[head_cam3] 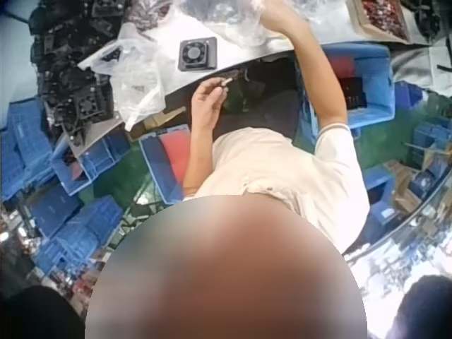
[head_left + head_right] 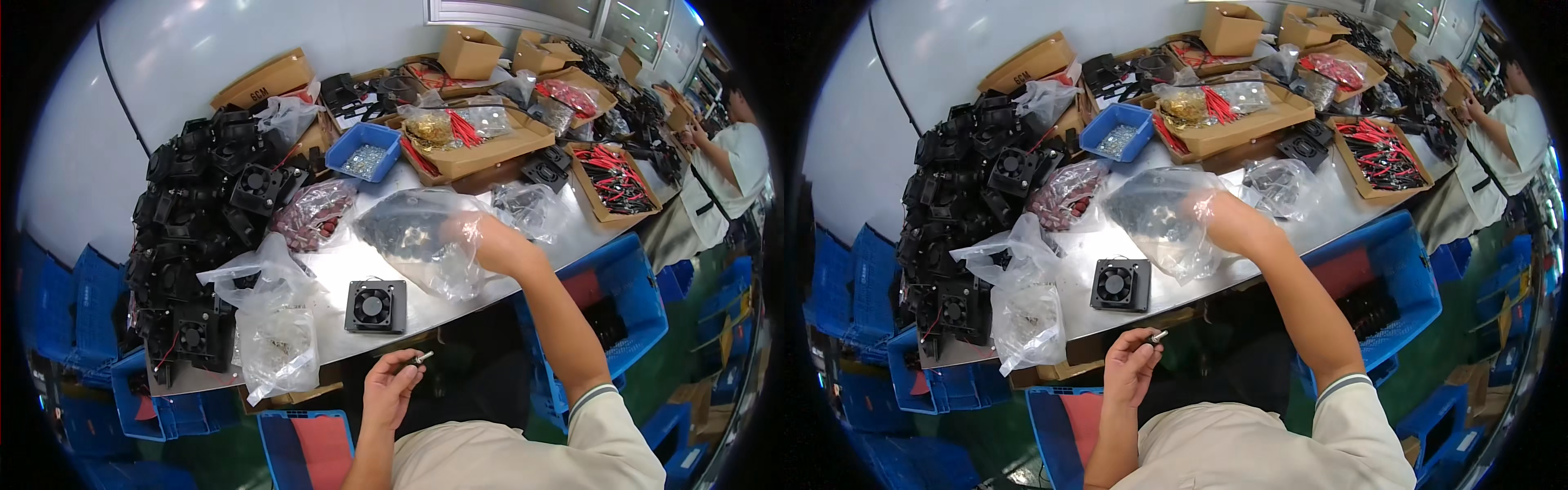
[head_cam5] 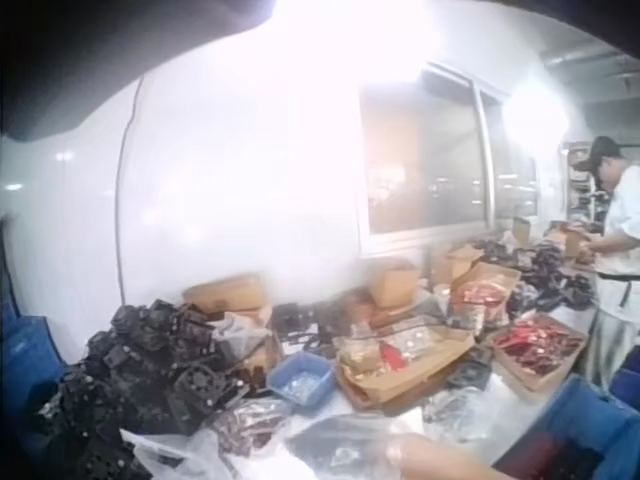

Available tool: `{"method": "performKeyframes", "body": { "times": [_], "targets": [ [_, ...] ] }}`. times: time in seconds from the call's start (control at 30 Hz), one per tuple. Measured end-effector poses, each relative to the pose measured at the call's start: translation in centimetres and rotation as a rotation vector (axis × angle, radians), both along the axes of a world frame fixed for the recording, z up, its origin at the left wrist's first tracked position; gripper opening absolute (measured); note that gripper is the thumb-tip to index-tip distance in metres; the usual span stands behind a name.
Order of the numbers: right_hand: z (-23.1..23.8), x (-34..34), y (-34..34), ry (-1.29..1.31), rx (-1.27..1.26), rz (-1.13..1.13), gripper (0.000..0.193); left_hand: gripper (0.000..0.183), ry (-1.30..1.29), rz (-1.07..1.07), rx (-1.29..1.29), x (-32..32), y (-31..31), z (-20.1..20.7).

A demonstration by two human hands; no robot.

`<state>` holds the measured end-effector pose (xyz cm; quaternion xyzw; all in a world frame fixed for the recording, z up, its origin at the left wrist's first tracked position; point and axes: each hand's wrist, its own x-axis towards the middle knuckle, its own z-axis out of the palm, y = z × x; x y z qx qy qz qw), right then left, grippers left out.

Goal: Assembling small components into plastic cooling fan units at a factory workbench.

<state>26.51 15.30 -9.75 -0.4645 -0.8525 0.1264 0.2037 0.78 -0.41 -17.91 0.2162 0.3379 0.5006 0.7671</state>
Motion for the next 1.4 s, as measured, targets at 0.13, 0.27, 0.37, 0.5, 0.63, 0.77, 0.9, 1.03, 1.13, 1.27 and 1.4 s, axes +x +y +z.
{"method": "performKeyframes", "body": {
  "times": [0.13,0.27,0.37,0.5,0.63,0.77,0.9,1.03,1.13,1.27,1.4],
  "targets": [
    [1.6,0.5,-3.2,-0.184,-0.002,-0.091,0.025,0.022,-0.004,-0.010,-0.026,0.2,0.0,-0.5],
    [4.8,-0.3,-6.6,0.239,0.017,-0.216,0.022,0.023,0.005,-0.021,-0.042,-0.3,0.1,-0.8],
    [3.7,-0.8,-7.4,0.378,0.047,-0.271,0.020,0.022,-0.003,-0.063,-0.048,0.0,0.7,-0.6],
    [1.6,-1.2,-7.5,0.380,0.083,-0.152,0.022,0.022,0.029,-0.134,0.017,1.0,1.7,0.5],
    [-0.1,-0.6,-5.8,0.212,0.140,-0.089,0.024,0.022,0.262,-0.306,0.258,1.8,3.1,2.9],
    [-4.0,-2.9,2.1,0.116,0.106,0.016,0.028,0.020,0.374,-0.259,0.352,2.3,4.9,5.2],
    [0.2,-5.4,10.2,-0.390,-0.128,0.201,0.023,0.020,0.403,-0.229,0.404,2.8,5.6,8.0],
    [3.0,-7.2,15.3,-0.461,-0.005,0.400,0.023,0.020,0.427,-0.193,0.423,2.7,4.9,8.0],
    [1.1,-8.8,18.2,-0.361,-0.039,0.335,0.023,0.020,0.451,-0.150,0.366,2.1,4.0,7.6],
    [-7.9,-2.8,19.7,-0.398,0.182,0.170,0.025,0.021,0.403,-0.225,0.313,3.4,3.5,6.1],
    [1.1,-6.4,13.2,-0.205,-0.055,0.269,0.020,0.021,0.423,-0.128,0.238,0.6,2.1,4.3]
  ]
}}
